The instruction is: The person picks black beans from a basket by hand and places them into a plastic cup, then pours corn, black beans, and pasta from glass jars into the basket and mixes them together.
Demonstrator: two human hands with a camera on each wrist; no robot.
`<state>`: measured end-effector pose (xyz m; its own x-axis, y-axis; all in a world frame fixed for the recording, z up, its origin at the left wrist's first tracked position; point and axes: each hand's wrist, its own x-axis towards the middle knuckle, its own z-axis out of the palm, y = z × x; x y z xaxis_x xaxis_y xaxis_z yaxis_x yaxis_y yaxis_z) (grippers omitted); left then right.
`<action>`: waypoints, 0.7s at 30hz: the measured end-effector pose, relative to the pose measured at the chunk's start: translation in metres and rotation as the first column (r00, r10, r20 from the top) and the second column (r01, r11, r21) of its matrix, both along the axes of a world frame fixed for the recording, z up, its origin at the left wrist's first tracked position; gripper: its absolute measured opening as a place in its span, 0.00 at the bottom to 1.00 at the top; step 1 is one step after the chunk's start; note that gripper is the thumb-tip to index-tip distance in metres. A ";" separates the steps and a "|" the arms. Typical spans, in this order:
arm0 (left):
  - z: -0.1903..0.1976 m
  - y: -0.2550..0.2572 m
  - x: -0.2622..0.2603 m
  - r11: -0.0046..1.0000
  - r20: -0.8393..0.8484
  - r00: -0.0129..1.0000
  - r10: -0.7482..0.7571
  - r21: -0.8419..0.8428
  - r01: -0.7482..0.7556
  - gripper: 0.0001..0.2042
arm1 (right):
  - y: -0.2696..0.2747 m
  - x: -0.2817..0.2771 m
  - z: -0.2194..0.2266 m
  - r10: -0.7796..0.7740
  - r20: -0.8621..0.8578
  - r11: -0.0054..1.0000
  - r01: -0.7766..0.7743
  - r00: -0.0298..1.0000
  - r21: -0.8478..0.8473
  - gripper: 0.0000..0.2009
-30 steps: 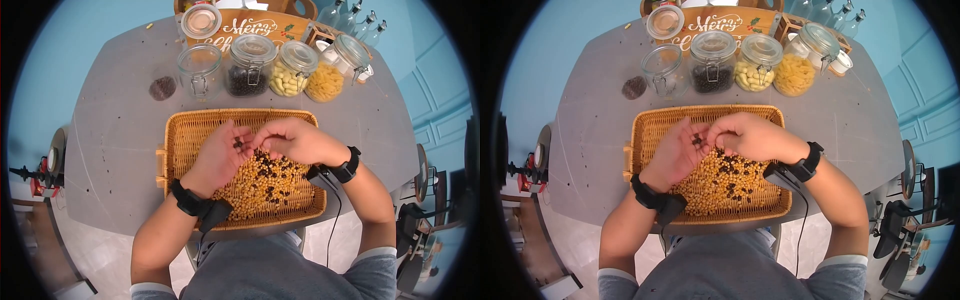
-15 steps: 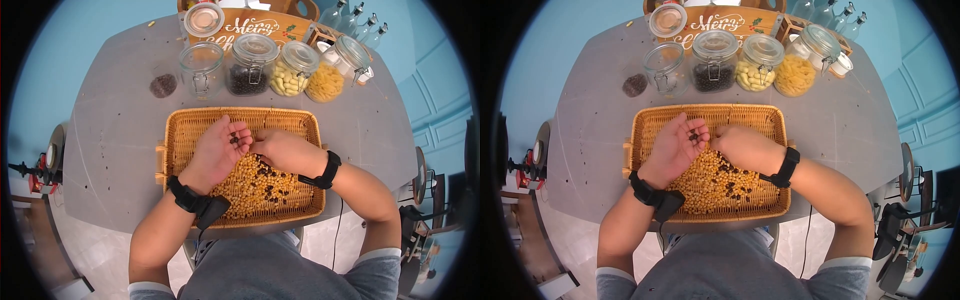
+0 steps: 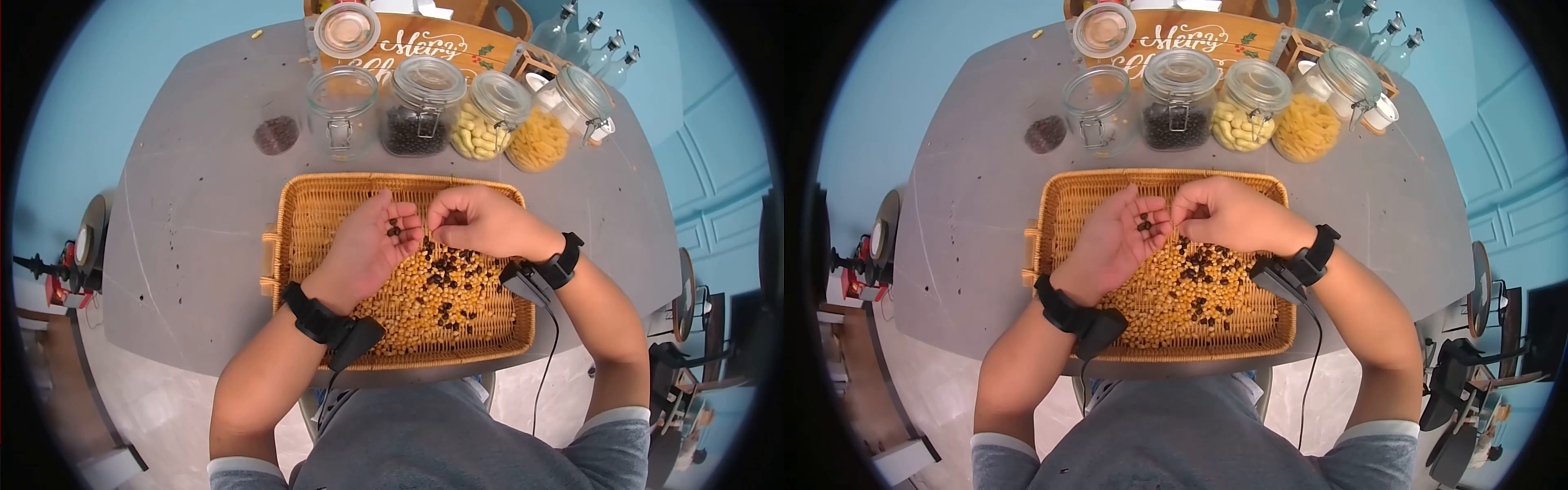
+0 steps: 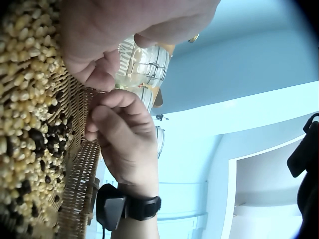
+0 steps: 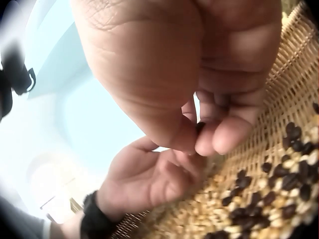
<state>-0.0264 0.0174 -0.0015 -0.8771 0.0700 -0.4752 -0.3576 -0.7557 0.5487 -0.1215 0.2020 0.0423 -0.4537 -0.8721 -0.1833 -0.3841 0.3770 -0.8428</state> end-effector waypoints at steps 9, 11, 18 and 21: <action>0.000 0.000 0.001 0.972 -0.095 0.975 -0.202 0.103 0.212 0.25 | -0.013 0.008 0.007 -0.117 0.361 0.984 0.158 0.925 -0.083 0.04; -0.002 -0.001 0.001 0.975 -0.114 0.976 -0.183 0.103 0.195 0.25 | -0.013 0.011 0.009 -0.158 0.332 0.980 0.190 0.930 -0.064 0.05; -0.001 -0.001 0.000 0.999 -0.028 0.999 -0.037 0.030 0.038 0.25 | -0.001 0.006 0.006 -0.068 -0.332 0.998 0.065 0.941 -0.022 0.09; 0.003 -0.002 -0.001 1.000 0.012 1.000 0.016 0.014 -0.017 0.24 | 0.000 0.010 -0.011 0.072 -0.479 0.997 -0.071 0.875 0.022 0.09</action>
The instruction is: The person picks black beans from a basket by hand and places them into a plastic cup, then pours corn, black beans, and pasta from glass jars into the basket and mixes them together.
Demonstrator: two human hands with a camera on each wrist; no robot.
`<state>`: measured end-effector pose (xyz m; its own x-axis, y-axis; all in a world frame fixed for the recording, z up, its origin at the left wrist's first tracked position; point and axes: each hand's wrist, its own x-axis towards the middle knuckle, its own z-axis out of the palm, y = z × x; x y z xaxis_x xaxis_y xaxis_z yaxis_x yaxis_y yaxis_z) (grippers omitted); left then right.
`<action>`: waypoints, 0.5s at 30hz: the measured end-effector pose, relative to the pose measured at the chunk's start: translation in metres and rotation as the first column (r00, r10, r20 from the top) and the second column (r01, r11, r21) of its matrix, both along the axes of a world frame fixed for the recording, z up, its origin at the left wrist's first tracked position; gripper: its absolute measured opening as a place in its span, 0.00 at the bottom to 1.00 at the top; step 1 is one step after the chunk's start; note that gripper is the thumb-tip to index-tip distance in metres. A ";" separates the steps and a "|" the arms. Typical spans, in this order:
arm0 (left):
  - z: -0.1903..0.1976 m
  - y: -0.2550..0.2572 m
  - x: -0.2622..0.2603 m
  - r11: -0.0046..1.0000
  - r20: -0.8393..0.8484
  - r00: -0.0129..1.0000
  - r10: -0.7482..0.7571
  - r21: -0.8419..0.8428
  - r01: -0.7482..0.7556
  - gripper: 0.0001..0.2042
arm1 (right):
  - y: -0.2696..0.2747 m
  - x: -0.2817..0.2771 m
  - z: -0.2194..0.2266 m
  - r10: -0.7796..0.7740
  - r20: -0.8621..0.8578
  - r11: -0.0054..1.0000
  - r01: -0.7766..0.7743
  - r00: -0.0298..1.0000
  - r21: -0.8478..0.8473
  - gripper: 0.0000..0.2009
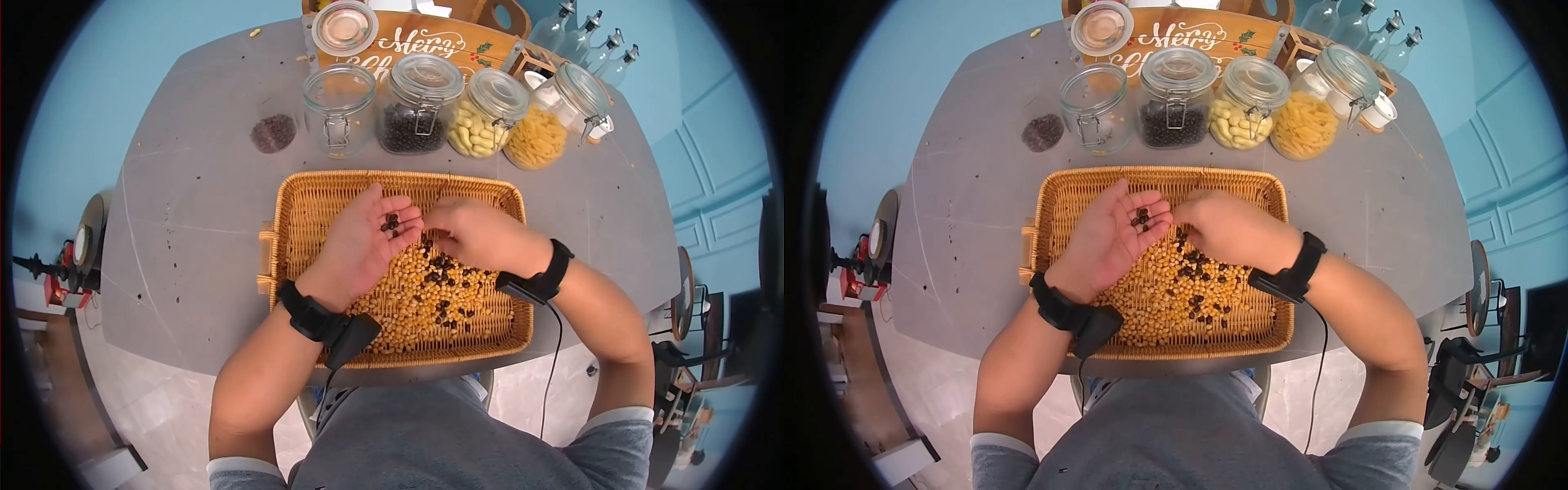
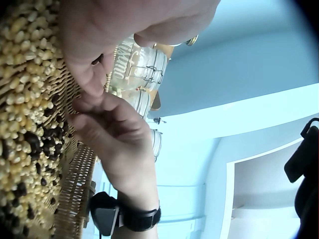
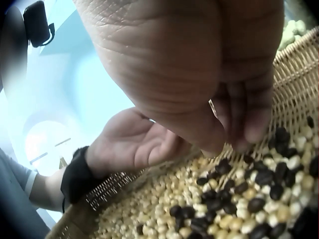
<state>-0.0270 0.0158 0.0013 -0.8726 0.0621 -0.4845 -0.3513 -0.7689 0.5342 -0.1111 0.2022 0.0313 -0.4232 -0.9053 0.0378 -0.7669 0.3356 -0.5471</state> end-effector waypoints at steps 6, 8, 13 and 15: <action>-0.002 -0.001 0.000 0.999 -0.007 0.999 0.039 0.002 -0.039 0.23 | -0.002 0.005 -0.017 0.124 -0.084 0.990 -0.118 0.989 0.073 0.11; 0.000 -0.002 0.000 0.999 -0.010 0.999 0.033 0.003 -0.033 0.23 | -0.003 0.005 -0.018 0.146 -0.077 0.984 -0.138 0.986 0.109 0.13; -0.001 -0.001 0.000 0.999 0.003 1.000 0.030 -0.012 -0.030 0.22 | -0.005 0.007 -0.011 0.092 -0.060 0.990 -0.085 0.994 0.113 0.06; -0.002 0.000 0.000 0.999 0.002 1.000 0.031 -0.015 -0.031 0.22 | -0.004 0.001 -0.013 0.118 -0.054 0.982 -0.109 0.991 0.155 0.07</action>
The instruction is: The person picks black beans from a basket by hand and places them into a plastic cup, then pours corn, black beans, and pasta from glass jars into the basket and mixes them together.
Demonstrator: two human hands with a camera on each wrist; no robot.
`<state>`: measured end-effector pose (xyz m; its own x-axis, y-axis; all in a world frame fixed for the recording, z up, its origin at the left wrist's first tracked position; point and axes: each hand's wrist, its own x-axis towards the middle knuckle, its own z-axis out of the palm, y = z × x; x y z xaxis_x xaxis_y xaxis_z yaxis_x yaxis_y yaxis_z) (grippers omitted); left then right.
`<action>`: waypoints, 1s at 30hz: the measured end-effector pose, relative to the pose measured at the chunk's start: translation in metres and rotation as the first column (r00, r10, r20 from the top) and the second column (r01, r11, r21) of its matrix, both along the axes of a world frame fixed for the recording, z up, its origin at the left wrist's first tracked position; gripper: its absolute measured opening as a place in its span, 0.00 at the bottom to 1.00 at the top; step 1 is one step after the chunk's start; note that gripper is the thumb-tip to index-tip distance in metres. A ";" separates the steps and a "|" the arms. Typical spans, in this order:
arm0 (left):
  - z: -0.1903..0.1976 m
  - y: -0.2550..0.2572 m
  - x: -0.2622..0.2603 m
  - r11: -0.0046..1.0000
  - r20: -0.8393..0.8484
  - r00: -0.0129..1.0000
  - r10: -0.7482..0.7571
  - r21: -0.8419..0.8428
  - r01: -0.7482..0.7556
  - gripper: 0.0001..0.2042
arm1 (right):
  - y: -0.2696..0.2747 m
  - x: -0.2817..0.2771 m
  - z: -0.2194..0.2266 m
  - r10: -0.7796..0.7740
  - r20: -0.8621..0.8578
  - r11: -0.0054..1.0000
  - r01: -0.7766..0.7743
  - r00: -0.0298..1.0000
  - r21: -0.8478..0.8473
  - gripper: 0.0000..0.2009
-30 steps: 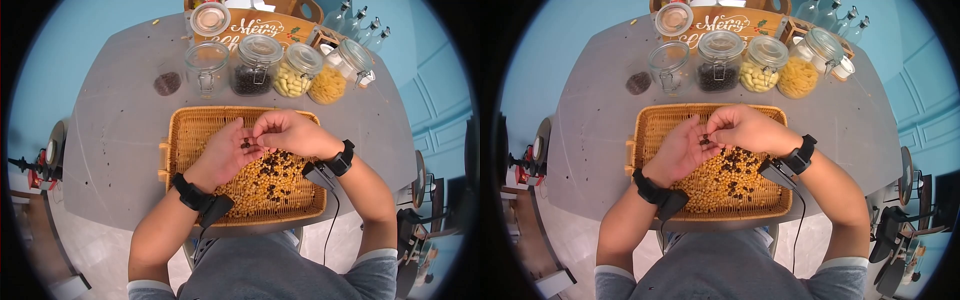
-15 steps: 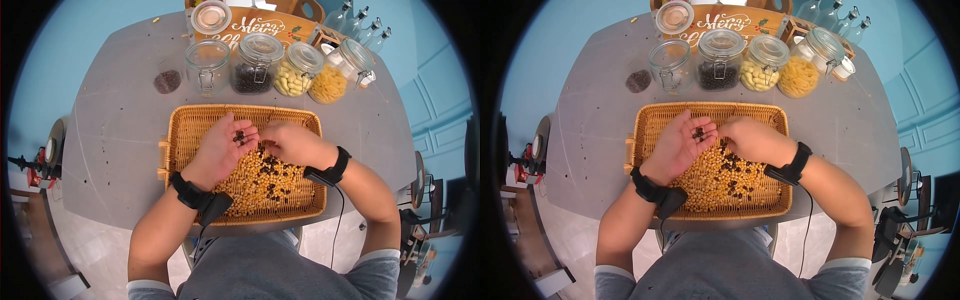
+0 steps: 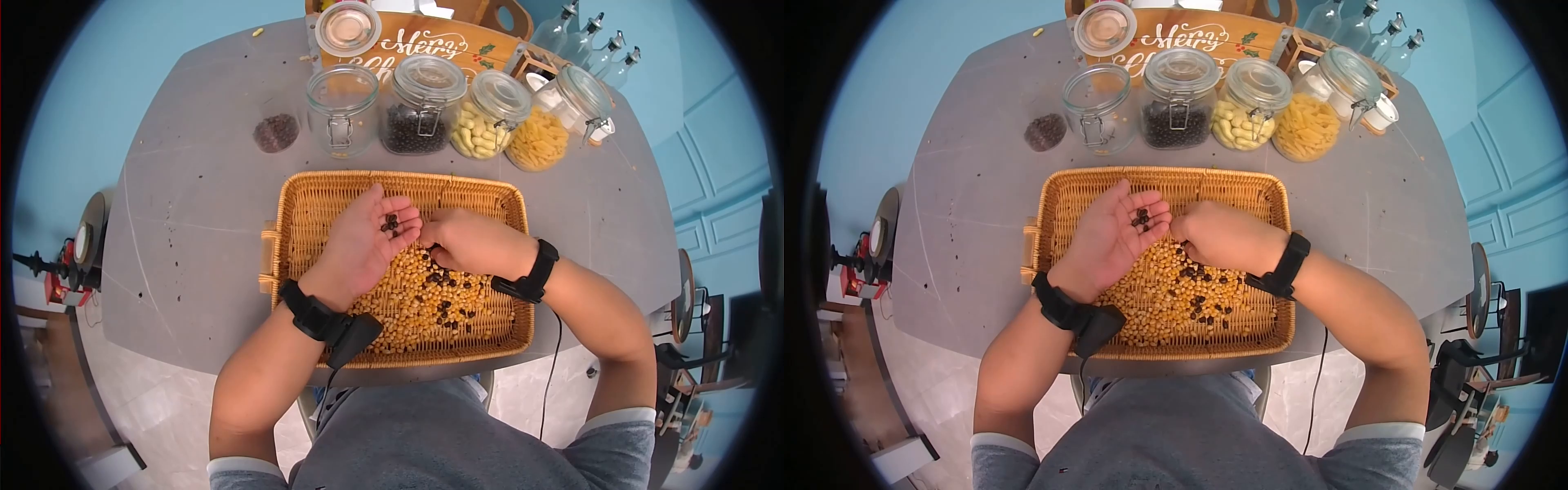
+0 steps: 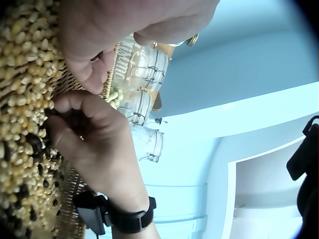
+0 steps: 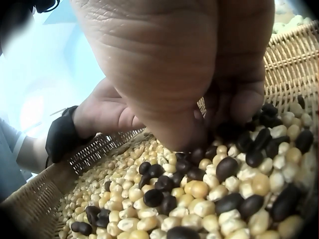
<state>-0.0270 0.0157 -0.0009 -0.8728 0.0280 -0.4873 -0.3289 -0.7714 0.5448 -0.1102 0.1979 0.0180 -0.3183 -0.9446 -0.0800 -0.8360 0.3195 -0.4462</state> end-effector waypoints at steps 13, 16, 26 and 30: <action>-0.010 0.000 -0.001 0.980 -0.092 0.985 -0.148 0.123 0.159 0.23 | -0.012 0.002 0.046 -0.135 0.447 0.954 0.239 0.884 -0.183 0.08; -0.008 -0.003 0.000 0.990 -0.082 0.993 -0.079 0.108 0.088 0.21 | -0.006 0.001 0.041 -0.233 0.263 0.951 0.277 0.936 -0.141 0.08; 0.000 0.000 0.000 1.000 0.016 1.000 -0.013 0.018 0.013 0.19 | 0.002 0.013 0.001 -0.041 0.058 0.998 0.043 0.997 -0.040 0.07; -0.002 -0.001 0.001 1.000 0.018 1.000 -0.011 0.015 0.011 0.19 | 0.004 0.008 0.022 -0.095 0.129 0.983 0.114 0.987 -0.144 0.06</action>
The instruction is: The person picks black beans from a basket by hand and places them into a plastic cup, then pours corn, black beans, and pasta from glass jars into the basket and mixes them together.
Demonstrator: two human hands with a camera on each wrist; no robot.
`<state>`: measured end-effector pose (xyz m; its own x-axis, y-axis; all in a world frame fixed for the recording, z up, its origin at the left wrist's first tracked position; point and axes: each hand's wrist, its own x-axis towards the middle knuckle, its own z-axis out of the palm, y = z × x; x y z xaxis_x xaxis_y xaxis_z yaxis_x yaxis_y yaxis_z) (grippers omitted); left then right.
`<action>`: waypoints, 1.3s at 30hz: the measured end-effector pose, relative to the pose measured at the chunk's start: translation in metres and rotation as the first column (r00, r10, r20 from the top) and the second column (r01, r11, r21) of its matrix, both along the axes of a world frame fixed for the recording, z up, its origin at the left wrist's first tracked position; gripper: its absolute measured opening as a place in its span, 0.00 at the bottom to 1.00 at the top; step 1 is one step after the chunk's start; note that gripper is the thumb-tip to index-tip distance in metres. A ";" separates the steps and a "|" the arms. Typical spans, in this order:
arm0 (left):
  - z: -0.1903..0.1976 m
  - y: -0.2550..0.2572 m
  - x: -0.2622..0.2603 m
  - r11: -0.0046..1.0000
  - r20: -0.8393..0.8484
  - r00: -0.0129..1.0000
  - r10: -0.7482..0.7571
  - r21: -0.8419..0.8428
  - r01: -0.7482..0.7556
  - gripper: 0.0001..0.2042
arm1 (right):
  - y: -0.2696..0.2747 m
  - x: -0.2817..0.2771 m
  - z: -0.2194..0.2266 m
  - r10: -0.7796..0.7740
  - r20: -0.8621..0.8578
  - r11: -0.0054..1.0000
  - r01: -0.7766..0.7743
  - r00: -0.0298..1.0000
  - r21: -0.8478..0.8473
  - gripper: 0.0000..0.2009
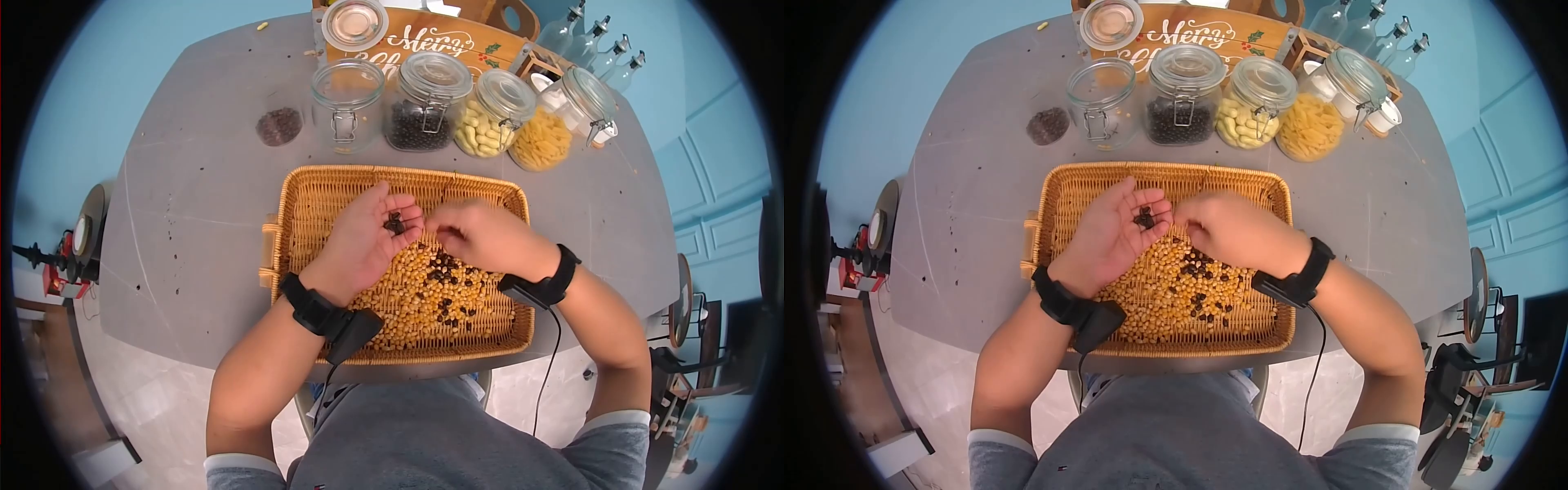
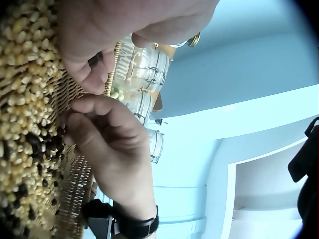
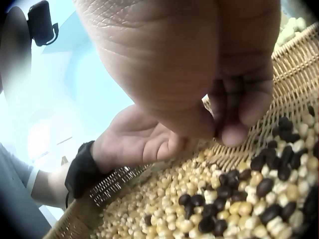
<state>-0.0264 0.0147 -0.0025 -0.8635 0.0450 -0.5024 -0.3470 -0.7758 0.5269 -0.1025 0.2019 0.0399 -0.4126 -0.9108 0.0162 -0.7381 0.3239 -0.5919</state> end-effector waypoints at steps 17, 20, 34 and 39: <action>-0.003 -0.003 -0.002 1.000 -0.008 1.000 0.011 -0.016 -0.011 0.21 | -0.006 0.000 -0.021 0.111 -0.104 0.994 -0.110 0.988 0.012 0.07; -0.002 -0.003 -0.001 1.000 -0.006 1.000 0.017 -0.006 -0.017 0.21 | -0.008 -0.003 -0.022 0.149 -0.090 0.982 -0.137 0.985 0.132 0.05; -0.005 0.000 0.000 0.999 -0.022 0.999 -0.025 -0.026 0.024 0.21 | 0.003 -0.013 -0.002 -0.002 -0.024 1.000 0.003 1.000 0.024 0.06; -0.004 0.000 0.000 0.998 -0.021 0.998 -0.055 -0.030 0.054 0.21 | -0.001 -0.008 0.014 -0.071 0.046 0.990 0.076 0.996 -0.121 0.06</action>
<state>-0.0264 0.0152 -0.0065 -0.8707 0.0782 -0.4856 -0.3770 -0.7402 0.5567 -0.1102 0.2011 0.0534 -0.4812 -0.8700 0.1072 -0.6890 0.2998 -0.6599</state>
